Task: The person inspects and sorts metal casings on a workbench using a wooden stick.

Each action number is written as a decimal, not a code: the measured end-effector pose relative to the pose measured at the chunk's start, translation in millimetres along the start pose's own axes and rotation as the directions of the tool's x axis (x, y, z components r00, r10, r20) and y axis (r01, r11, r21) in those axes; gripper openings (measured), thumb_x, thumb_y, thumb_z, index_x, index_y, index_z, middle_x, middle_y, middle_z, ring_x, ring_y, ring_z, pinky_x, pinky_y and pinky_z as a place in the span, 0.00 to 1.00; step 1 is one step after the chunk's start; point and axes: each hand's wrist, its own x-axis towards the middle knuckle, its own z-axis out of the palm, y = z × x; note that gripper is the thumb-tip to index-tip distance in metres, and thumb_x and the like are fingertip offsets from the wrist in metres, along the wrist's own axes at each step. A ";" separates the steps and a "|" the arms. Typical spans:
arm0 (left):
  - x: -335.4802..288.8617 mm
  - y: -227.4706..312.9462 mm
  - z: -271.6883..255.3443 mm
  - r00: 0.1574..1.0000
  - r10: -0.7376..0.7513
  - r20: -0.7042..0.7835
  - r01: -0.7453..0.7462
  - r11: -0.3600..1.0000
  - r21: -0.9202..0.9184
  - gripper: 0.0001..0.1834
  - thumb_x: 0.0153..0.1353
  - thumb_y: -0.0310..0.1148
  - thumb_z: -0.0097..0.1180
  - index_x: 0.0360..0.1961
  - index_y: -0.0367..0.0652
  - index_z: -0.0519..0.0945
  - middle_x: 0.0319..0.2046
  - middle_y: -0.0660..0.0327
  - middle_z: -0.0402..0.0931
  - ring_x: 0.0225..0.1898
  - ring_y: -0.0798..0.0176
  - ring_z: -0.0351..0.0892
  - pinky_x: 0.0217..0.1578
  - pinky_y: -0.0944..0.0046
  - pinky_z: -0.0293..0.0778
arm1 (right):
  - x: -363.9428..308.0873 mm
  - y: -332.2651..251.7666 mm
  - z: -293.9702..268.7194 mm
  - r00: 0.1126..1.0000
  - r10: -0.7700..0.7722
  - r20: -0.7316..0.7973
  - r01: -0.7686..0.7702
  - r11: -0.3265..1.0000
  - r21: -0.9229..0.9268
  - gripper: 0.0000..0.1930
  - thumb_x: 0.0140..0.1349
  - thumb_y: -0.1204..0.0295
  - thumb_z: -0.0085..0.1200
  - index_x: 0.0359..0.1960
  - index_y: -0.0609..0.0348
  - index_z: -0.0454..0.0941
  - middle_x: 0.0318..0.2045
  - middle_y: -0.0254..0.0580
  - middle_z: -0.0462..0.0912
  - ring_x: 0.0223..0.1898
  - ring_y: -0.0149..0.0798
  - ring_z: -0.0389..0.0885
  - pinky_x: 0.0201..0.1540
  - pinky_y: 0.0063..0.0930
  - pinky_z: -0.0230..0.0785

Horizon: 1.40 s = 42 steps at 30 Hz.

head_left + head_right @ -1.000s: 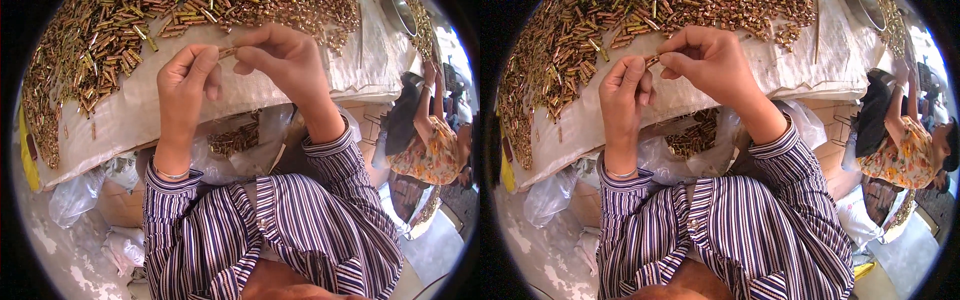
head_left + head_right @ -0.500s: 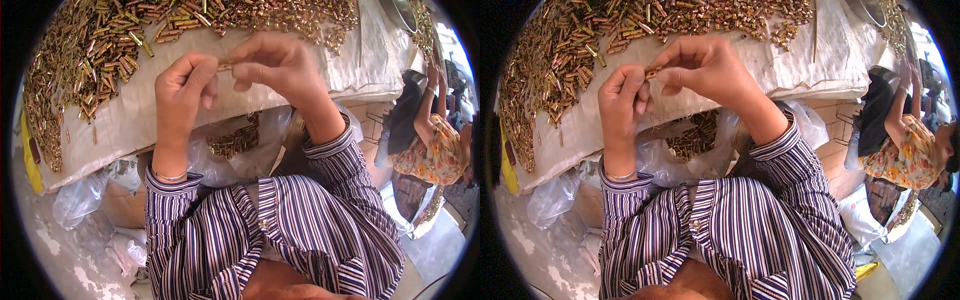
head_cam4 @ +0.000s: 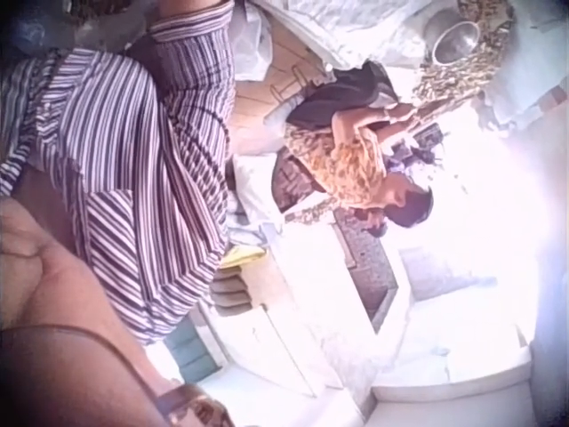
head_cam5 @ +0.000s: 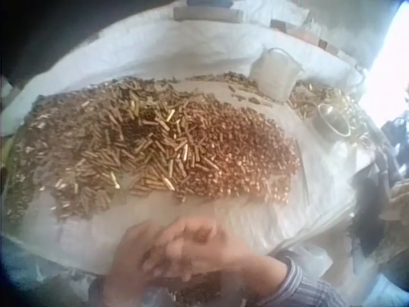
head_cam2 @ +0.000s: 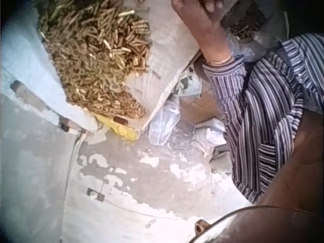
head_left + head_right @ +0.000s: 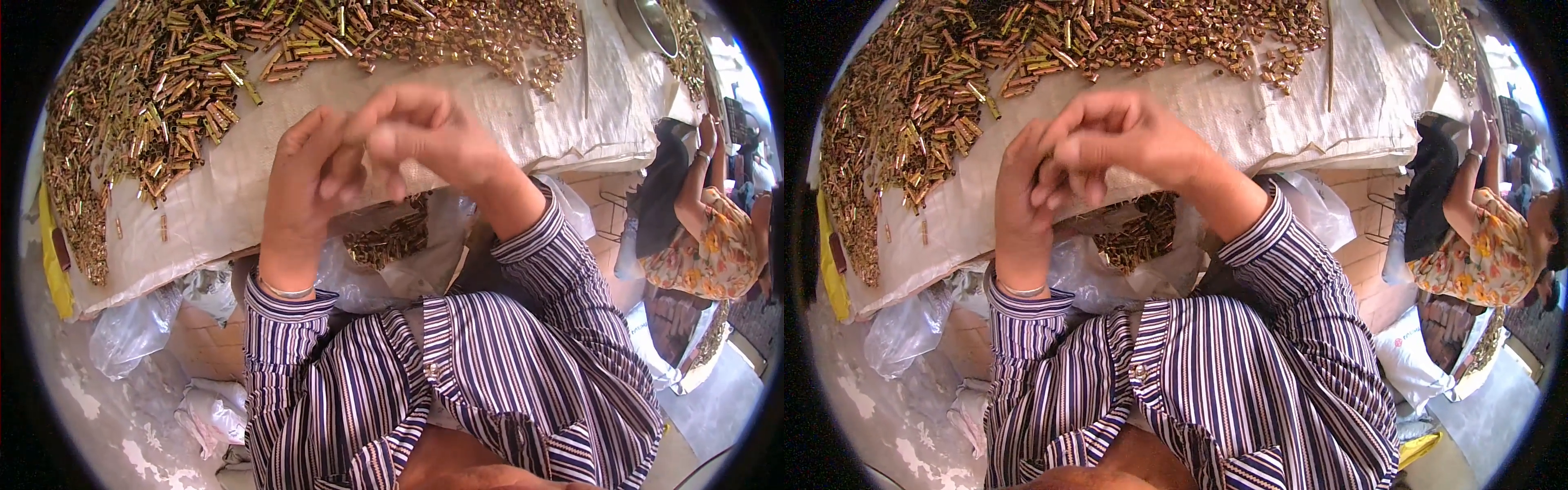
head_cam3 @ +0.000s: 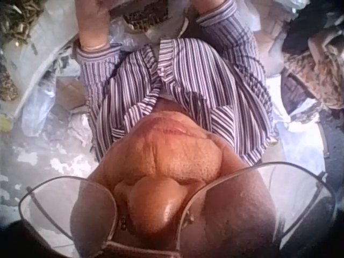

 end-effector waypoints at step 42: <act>32.5 1.1 -6.1 0.923 0.304 -0.237 -0.134 0.831 0.540 0.10 0.62 0.34 0.55 0.40 0.40 0.82 0.22 0.73 0.71 0.20 0.81 0.63 0.20 0.79 0.56 | 27.4 -0.9 -32.3 0.919 -0.290 -0.267 0.104 0.832 -0.545 0.08 0.58 0.76 0.54 0.37 0.68 0.78 0.26 0.41 0.83 0.29 0.30 0.83 0.31 0.19 0.75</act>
